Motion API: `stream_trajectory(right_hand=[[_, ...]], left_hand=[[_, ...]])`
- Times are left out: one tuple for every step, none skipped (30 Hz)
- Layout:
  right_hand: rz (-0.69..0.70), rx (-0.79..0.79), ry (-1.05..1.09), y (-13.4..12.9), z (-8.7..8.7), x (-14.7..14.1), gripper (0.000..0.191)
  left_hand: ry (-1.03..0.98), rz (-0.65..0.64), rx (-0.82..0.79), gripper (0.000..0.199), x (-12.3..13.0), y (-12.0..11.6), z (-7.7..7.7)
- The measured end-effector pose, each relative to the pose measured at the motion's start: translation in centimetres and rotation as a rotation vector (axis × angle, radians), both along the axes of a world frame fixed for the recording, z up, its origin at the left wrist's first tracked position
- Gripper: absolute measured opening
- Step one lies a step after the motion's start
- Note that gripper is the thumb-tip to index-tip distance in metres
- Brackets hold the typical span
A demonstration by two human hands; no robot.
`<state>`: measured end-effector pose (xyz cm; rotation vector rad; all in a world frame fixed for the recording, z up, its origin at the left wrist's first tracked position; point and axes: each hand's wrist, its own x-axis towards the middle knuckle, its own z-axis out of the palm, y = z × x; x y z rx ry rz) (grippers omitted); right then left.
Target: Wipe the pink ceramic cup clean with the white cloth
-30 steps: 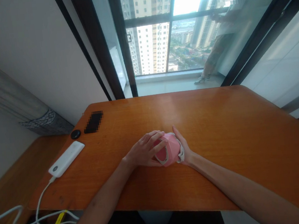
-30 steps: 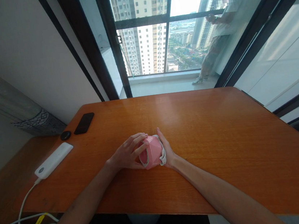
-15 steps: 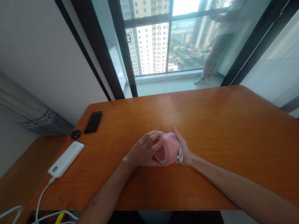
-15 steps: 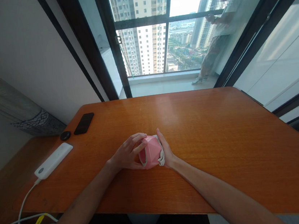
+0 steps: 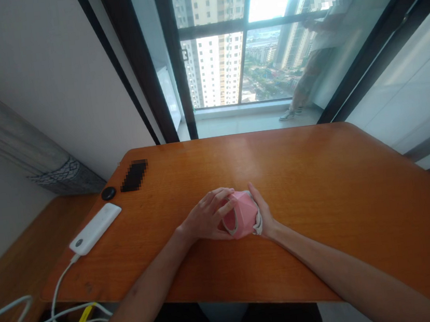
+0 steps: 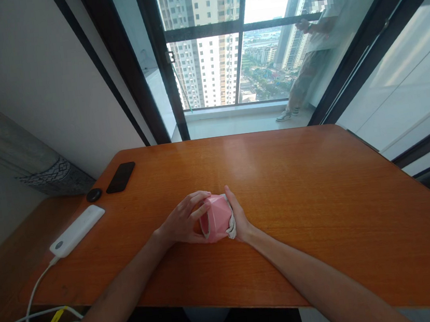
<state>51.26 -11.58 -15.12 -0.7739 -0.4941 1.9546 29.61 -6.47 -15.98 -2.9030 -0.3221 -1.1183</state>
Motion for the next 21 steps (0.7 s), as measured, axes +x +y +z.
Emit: stream_trajectory(right_hand=[[0.006,-0.001,-0.014,0.0,-0.04,0.02,0.069],[0.004,0.0,-0.021,0.01,-0.07,0.05,0.069],[0.001,0.002,-0.025,0.02,-0.11,0.06,0.07],[-0.002,0.003,-0.027,0.04,-0.14,0.08,0.07],[-0.006,0.002,-0.029,0.05,-0.17,0.08,0.071],[-0.011,0.001,-0.033,0.06,-0.2,0.08,0.071],[-0.016,-0.001,-0.038,0.07,-0.23,0.07,0.072],[-0.02,-0.005,-0.043,0.07,-0.26,0.06,0.073],[-0.023,-0.009,-0.047,0.07,-0.28,0.05,0.073],[-0.024,-0.012,-0.048,0.07,-0.31,0.03,0.074],[-0.026,-0.014,-0.047,0.06,-0.34,0.02,0.074],[-0.03,-0.013,-0.045,0.05,-0.37,0.02,0.073],[-0.036,-0.01,-0.041,0.04,-0.41,0.01,0.073],[-0.043,-0.007,-0.038,0.03,-0.44,0.0,0.073],[-0.05,-0.005,-0.035,0.03,-0.47,0.0,0.072],[-0.056,-0.004,-0.032,0.02,-0.49,-0.01,0.071],[-0.06,-0.003,-0.03,0.02,-0.5,-0.02,0.07],[-0.061,-0.003,-0.029,0.02,-0.49,-0.03,0.07],[-0.06,-0.002,-0.028,0.02,-0.48,-0.04,0.069],[-0.059,-0.001,-0.028,0.02,-0.46,-0.06,0.07],[-0.058,0.0,-0.029,0.03,-0.44,-0.09,0.07]], left_hand=[[0.0,0.0,-0.003,0.118,0.0,0.01,-0.02],[0.002,0.0,-0.004,0.119,0.0,0.02,-0.03],[0.005,0.0,-0.004,0.119,0.0,0.03,-0.05],[0.003,-0.001,-0.003,0.119,0.01,0.05,-0.06],[0.0,-0.003,-0.002,0.119,0.02,0.06,-0.07],[-0.004,-0.005,-0.001,0.119,0.05,0.07,-0.08],[-0.008,-0.005,0.0,0.118,0.07,0.08,-0.1],[-0.011,-0.004,0.0,0.117,0.09,0.09,-0.11],[-0.012,-0.001,-0.002,0.116,0.1,0.09,-0.13],[-0.012,0.002,-0.005,0.115,0.11,0.09,-0.15],[-0.01,0.005,-0.007,0.114,0.11,0.09,-0.17],[-0.009,0.008,-0.009,0.113,0.11,0.08,-0.18],[-0.007,0.01,-0.012,0.113,0.1,0.07,-0.18],[-0.005,0.01,-0.017,0.114,0.09,0.06,-0.18],[-0.003,0.01,-0.022,0.115,0.07,0.05,-0.17],[-0.002,0.009,-0.029,0.117,0.06,0.05,-0.16],[-0.001,0.007,-0.035,0.118,0.05,0.05,-0.15],[-0.004,0.003,-0.038,0.118,0.05,0.05,-0.15],[-0.008,-0.001,-0.039,0.118,0.05,0.05,-0.14],[-0.012,-0.004,-0.04,0.118,0.06,0.05,-0.15],[-0.012,-0.003,-0.045,0.118,0.07,0.04,-0.16]])
